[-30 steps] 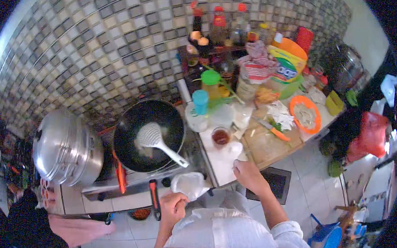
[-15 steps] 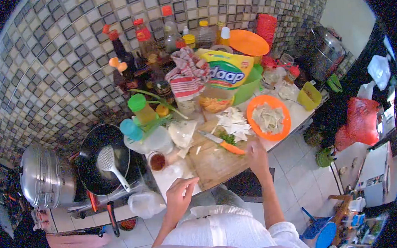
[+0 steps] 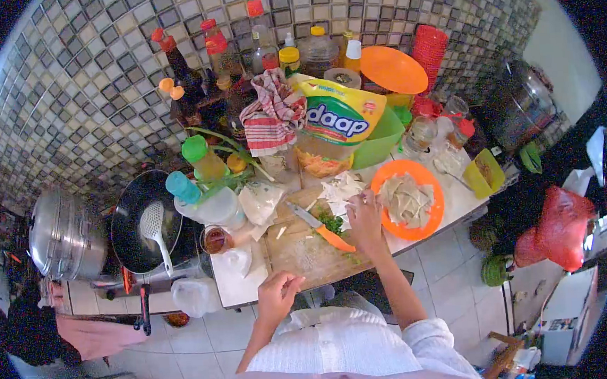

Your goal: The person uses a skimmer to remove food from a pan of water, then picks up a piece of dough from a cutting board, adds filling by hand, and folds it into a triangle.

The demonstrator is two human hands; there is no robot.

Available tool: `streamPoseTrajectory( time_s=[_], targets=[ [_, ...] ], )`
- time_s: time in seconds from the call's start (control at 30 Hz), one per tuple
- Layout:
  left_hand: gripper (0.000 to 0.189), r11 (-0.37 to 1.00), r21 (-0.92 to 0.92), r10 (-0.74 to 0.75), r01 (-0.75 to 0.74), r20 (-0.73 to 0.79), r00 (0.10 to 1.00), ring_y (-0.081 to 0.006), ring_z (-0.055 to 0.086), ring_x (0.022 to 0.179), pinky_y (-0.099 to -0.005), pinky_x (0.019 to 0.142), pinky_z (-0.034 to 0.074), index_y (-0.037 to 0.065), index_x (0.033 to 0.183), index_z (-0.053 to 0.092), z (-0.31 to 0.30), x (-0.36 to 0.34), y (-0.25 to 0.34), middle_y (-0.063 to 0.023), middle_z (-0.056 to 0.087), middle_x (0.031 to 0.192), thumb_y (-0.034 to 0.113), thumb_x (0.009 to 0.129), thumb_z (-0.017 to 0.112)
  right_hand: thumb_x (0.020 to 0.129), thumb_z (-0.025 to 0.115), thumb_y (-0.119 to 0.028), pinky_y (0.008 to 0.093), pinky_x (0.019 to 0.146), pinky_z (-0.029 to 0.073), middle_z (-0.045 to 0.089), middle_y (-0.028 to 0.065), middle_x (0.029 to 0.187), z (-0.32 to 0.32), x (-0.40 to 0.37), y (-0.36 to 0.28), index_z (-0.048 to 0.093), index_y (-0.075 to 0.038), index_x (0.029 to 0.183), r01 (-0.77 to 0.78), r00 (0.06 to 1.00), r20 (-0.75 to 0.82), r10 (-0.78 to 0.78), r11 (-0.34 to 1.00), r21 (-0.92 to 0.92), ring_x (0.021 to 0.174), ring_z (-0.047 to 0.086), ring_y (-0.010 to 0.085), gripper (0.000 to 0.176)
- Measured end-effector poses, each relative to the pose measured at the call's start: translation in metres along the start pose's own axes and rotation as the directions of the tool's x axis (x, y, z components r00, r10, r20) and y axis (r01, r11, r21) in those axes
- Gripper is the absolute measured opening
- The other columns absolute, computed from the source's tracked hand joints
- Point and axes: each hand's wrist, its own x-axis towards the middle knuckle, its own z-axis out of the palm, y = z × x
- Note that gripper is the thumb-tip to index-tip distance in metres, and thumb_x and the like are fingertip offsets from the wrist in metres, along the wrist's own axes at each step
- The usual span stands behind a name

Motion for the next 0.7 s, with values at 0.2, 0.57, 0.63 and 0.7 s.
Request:
streamPoseTrajectory(
  time_s=[0.2, 0.57, 0.63, 0.7],
  targets=[
    [0.022, 0.999, 0.049, -0.019, 0.018, 0.02, 1.0, -0.0246, 0.05, 0.05, -0.0324, 0.047, 0.038, 0.001, 0.064, 0.052, 0.009, 0.001, -0.001, -0.0109, 0.051, 0.056, 0.017, 0.076, 0.061, 0.07, 0.06, -0.013, 0.0422, 0.081, 0.035, 0.042, 0.013, 0.097, -0.001, 0.004, 0.01, 0.056, -0.006, 0.084, 0.077, 0.997, -0.037, -0.074, 0.993, 0.086, 0.094, 0.042, 0.031, 0.016],
    [0.02, 0.994, 0.095, -0.064, 0.063, 0.007, 0.998, -0.0256, 0.051, 0.05, -0.0334, 0.047, 0.039, 0.002, 0.068, 0.052, 0.027, -0.006, -0.008, -0.0116, 0.052, 0.058, 0.018, 0.079, 0.057, 0.07, 0.062, -0.011, 0.0426, 0.081, 0.035, 0.043, 0.0132, 0.098, -0.031, -0.003, 0.008, 0.053, -0.006, 0.087, 0.084, 0.985, -0.16, -0.069, 0.993, 0.087, 0.094, 0.043, 0.032, 0.02],
    [0.018, 0.992, 0.094, -0.08, 0.084, -0.046, 0.996, -0.0258, 0.053, 0.052, -0.0334, 0.048, 0.04, 0.002, 0.07, 0.053, 0.031, -0.008, -0.012, -0.0117, 0.053, 0.06, 0.017, 0.08, 0.056, 0.072, 0.06, -0.014, 0.0435, 0.082, 0.035, 0.044, 0.0139, 0.099, -0.045, -0.017, -0.002, 0.053, -0.006, 0.09, 0.073, 0.997, -0.036, -0.067, 0.972, 0.224, 0.095, 0.042, 0.032, 0.021],
    [0.015, 0.994, 0.061, -0.089, 0.094, -0.088, 0.992, -0.026, 0.055, 0.055, -0.0338, 0.051, 0.043, 0.003, 0.075, 0.053, 0.035, -0.011, -0.017, -0.012, 0.056, 0.065, 0.017, 0.079, 0.056, 0.074, 0.056, -0.018, 0.0435, 0.084, 0.034, 0.047, 0.0155, 0.097, -0.045, -0.033, -0.005, 0.053, -0.005, 0.093, 0.124, 0.984, 0.093, -0.149, 0.965, 0.231, 0.097, 0.043, 0.0327, 0.023]
  ],
)
